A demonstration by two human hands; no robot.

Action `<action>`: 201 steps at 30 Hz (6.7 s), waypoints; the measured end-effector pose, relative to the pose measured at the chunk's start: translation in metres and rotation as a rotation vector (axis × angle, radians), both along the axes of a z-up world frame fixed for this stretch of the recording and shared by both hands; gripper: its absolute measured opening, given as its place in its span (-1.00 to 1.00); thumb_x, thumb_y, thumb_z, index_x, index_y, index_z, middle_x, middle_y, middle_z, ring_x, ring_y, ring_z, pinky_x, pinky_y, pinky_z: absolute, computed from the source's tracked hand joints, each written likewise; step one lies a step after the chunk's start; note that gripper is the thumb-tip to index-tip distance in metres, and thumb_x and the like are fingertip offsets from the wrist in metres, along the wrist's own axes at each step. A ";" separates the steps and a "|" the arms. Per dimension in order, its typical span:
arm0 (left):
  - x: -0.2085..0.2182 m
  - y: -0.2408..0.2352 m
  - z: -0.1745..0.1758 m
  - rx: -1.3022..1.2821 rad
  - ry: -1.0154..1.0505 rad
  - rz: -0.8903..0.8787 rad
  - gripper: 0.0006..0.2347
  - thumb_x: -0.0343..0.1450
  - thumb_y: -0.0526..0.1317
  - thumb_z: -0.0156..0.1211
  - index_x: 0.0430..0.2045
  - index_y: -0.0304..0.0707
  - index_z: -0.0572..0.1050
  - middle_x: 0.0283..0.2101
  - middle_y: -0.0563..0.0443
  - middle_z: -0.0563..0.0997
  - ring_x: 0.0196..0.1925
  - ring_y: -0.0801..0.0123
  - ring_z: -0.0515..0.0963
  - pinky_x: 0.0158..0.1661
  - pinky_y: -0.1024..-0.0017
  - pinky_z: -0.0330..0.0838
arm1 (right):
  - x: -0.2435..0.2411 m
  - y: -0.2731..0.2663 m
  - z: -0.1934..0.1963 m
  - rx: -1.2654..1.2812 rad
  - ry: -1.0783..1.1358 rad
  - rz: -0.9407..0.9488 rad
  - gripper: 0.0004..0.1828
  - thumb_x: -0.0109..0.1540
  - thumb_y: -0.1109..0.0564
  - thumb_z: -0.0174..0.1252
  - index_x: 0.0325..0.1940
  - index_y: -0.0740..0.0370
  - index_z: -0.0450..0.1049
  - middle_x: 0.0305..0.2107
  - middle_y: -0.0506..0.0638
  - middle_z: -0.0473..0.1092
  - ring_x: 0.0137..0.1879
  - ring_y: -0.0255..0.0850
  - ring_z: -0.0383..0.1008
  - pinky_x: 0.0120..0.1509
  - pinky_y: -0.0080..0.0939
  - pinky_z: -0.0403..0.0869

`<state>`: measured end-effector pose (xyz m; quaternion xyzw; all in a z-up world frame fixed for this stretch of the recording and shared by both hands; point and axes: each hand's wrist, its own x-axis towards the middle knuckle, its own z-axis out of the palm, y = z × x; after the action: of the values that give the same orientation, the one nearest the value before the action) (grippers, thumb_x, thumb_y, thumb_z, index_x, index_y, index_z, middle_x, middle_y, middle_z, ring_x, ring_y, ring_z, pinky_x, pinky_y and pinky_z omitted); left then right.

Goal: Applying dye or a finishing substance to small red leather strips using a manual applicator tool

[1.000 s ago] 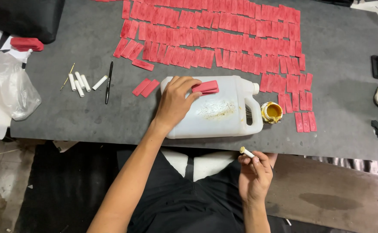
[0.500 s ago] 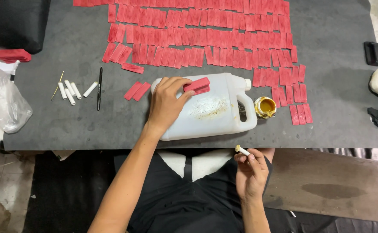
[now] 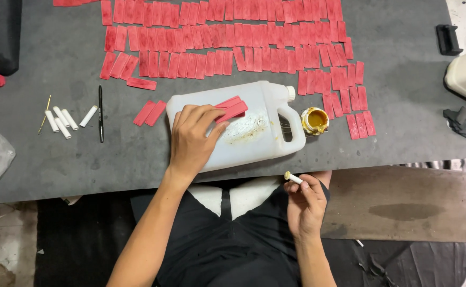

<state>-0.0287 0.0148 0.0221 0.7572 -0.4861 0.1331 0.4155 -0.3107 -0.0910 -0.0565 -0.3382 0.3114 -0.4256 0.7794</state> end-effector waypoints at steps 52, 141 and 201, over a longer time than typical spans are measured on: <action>-0.026 0.012 -0.007 -0.230 0.263 0.003 -0.90 0.47 -0.39 0.18 -0.36 -0.23 0.65 -0.37 0.02 0.63 -0.26 0.15 0.59 -0.19 0.30 0.48 | 0.050 -0.163 0.064 -1.410 0.960 -0.040 -0.88 0.24 0.27 0.30 -0.14 0.17 0.60 -0.40 0.03 0.50 -0.32 -0.09 0.53 -0.21 -0.17 0.50; -0.025 0.011 0.004 -0.323 0.323 -0.002 -0.86 0.51 -0.31 0.08 -0.30 -0.29 0.62 -0.40 -0.03 0.58 -0.29 0.12 0.58 -0.20 0.25 0.50 | 0.136 0.007 0.105 -1.629 0.654 0.151 -0.90 0.23 0.33 0.26 -0.19 0.27 0.62 -0.55 0.04 0.41 -0.44 0.00 0.41 -0.27 -0.10 0.47; -0.024 0.011 -0.001 -0.301 0.351 0.013 -0.87 0.50 -0.35 0.08 -0.28 -0.30 0.62 -0.39 -0.05 0.59 -0.29 0.13 0.59 -0.21 0.26 0.51 | 0.127 -0.003 0.104 -1.602 0.735 -0.038 -0.91 0.26 0.35 0.24 -0.20 0.26 0.61 -0.55 0.01 0.40 -0.44 -0.08 0.43 -0.26 -0.16 0.47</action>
<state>-0.0527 0.0253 0.0210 0.7013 -0.3761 0.0732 0.6011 -0.1842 -0.0942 0.0479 -0.8934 0.1559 -0.3933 0.1512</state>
